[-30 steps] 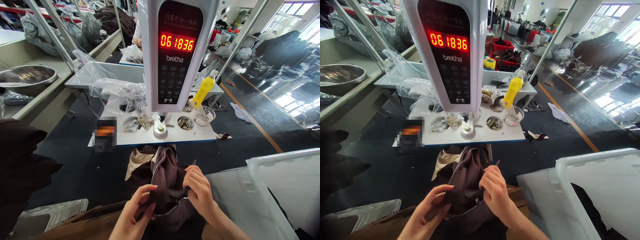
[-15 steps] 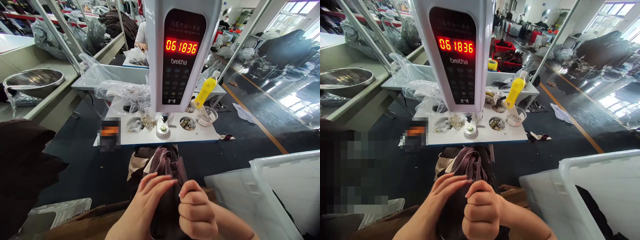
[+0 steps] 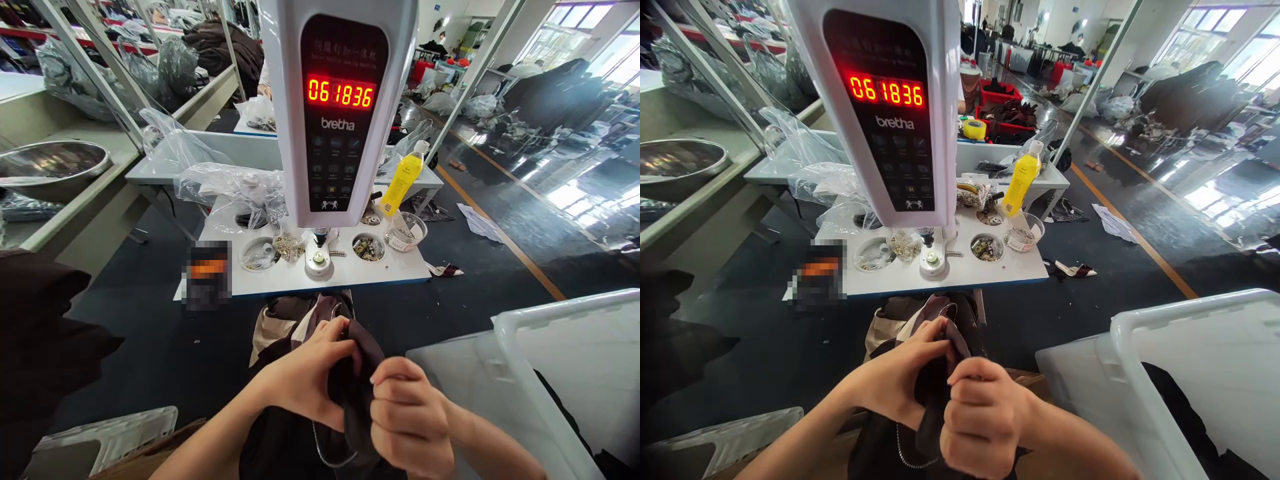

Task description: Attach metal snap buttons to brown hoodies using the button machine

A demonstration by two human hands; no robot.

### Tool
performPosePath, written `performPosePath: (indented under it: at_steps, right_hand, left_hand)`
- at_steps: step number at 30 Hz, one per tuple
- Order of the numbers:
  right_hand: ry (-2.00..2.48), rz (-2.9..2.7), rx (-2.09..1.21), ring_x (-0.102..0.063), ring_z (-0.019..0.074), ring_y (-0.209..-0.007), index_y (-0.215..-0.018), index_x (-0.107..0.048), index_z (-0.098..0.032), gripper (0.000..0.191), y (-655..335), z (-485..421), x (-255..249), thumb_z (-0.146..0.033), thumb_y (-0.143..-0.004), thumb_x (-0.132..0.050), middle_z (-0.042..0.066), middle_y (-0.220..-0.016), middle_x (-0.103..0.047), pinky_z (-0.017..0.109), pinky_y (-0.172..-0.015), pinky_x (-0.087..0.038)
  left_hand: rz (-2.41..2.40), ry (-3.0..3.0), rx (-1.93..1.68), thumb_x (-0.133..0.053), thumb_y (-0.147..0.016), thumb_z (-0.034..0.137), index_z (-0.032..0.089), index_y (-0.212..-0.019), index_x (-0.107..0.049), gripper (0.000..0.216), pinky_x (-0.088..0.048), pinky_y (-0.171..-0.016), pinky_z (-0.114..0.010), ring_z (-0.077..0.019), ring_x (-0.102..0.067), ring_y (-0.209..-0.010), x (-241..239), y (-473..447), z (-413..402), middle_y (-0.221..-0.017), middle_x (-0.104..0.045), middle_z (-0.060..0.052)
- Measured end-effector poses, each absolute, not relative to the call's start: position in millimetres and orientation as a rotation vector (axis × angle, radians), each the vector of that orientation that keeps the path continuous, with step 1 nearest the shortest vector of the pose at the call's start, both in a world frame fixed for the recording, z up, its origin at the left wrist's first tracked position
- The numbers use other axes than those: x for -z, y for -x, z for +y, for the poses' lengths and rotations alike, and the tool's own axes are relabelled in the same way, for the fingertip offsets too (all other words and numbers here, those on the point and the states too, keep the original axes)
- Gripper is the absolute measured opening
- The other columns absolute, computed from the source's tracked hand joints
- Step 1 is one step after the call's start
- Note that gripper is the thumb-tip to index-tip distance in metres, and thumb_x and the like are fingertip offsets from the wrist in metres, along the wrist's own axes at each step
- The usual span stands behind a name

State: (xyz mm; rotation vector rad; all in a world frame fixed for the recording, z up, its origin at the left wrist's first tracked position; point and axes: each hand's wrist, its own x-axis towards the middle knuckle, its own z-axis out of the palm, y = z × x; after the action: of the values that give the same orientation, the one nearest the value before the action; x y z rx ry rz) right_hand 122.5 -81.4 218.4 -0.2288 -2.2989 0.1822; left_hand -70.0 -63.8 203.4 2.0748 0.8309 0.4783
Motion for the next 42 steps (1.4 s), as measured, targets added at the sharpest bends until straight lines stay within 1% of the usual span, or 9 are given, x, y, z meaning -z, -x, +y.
performPosePath:
  at_steps: [5,9,12,20,26,32,37,39,42]
  right_hand:
    - [0.482,-2.591,-0.283,-0.048,0.0104,-0.065,-0.066,-0.052,-0.017,0.021,-140.5,-59.2,-232.6,-0.003,-0.074,-0.039,-0.001,-0.063,-0.055,0.037,-0.092,-0.038]
    - [0.686,-2.728,-0.426,-0.048,0.0113,-0.07,-0.072,-0.052,-0.017,0.018,-148.5,-50.9,-235.6,-0.002,-0.07,-0.041,-0.001,-0.065,-0.052,0.045,-0.103,-0.028]
    - [0.726,-2.663,-0.417,-0.047,0.0105,-0.068,-0.068,-0.048,-0.017,0.02,-151.0,-50.8,-232.3,0.0,-0.071,-0.039,-0.002,-0.063,-0.048,0.044,-0.102,-0.029]
    - [0.821,-2.513,-0.558,-0.049,0.0196,-0.095,-0.077,-0.051,-0.018,0.006,-153.8,-42.0,-234.7,-0.014,-0.073,-0.05,0.008,-0.107,-0.054,0.041,-0.089,-0.039]
    - [0.965,-2.356,-0.726,-0.055,0.0131,-0.081,-0.076,-0.052,-0.017,0.013,-152.8,-40.1,-220.3,-0.027,-0.083,-0.057,0.006,-0.094,-0.06,0.026,-0.073,-0.045]
    - [0.983,-2.245,-0.898,-0.058,0.0107,-0.078,-0.078,-0.051,-0.018,0.013,-152.6,-42.3,-214.4,-0.028,-0.083,-0.058,0.005,-0.092,-0.06,0.022,-0.071,-0.046]
    - [1.141,-1.979,-1.189,-0.058,0.0128,-0.081,-0.1,-0.052,-0.018,0.028,-148.6,-44.8,-201.8,-0.037,-0.08,-0.06,0.003,-0.087,-0.06,0.022,-0.071,-0.047]
    - [1.177,-1.967,-1.268,-0.053,0.0102,-0.067,-0.088,-0.058,-0.015,0.025,-146.5,-47.6,-195.2,-0.04,-0.082,-0.056,0.0,-0.071,-0.056,0.019,-0.059,-0.043]
    - [1.243,-1.89,-1.233,-0.04,0.0067,-0.053,-0.069,-0.057,-0.013,0.032,-143.8,-52.1,-187.9,-0.041,-0.084,-0.054,-0.003,-0.057,-0.045,0.019,-0.048,-0.032]
  left_hand:
    - [0.967,-1.953,-0.56,-0.066,-0.065,0.019,0.018,-0.098,-0.051,0.036,-0.039,-0.092,-0.034,-0.0195,-0.047,-0.098,-211.1,65.3,-78.0,-0.102,-0.05,-0.005]
    - [1.05,-1.853,-0.611,-0.058,-0.079,0.026,0.019,-0.096,-0.056,0.018,-0.04,-0.088,-0.03,-0.017,-0.05,-0.096,-210.1,58.3,-82.0,-0.099,-0.054,-0.004]
    - [1.105,-1.743,-0.718,-0.06,-0.08,0.032,0.02,-0.088,-0.061,0.014,-0.042,-0.078,-0.023,-0.0125,-0.053,-0.085,-203.2,54.6,-81.6,-0.092,-0.055,-0.002]
    - [1.196,-1.654,-0.89,-0.057,-0.082,0.034,0.018,-0.085,-0.065,0.017,-0.044,-0.066,-0.018,-0.01,-0.055,-0.073,-194.4,58.0,-86.5,-0.079,-0.059,-0.001]
    - [1.287,-1.541,-0.979,-0.06,-0.08,0.034,0.021,-0.091,-0.068,0.019,-0.05,-0.073,-0.022,-0.0143,-0.064,-0.079,-189.9,55.4,-87.5,-0.086,-0.071,-0.002]
    - [1.334,-1.566,-1.031,-0.062,-0.078,0.031,0.021,-0.088,-0.069,0.016,-0.052,-0.073,-0.021,-0.0141,-0.067,-0.077,-188.0,53.5,-89.5,-0.086,-0.072,0.0]
    - [1.33,-1.399,-0.978,-0.064,-0.077,0.034,0.026,-0.12,-0.054,0.045,-0.052,-0.066,-0.02,-0.014,-0.067,-0.078,-190.7,54.6,-91.6,-0.087,-0.073,0.001]
    - [1.333,-1.309,-0.934,-0.064,-0.076,0.034,0.022,-0.12,-0.052,0.047,-0.051,-0.066,-0.02,-0.0153,-0.067,-0.08,-191.7,54.7,-90.7,-0.084,-0.073,0.0]
    - [1.286,-1.225,-0.867,-0.063,-0.077,0.036,0.015,-0.096,-0.062,0.028,-0.051,-0.063,-0.02,-0.0169,-0.067,-0.078,-191.8,55.0,-87.6,-0.08,-0.072,-0.004]
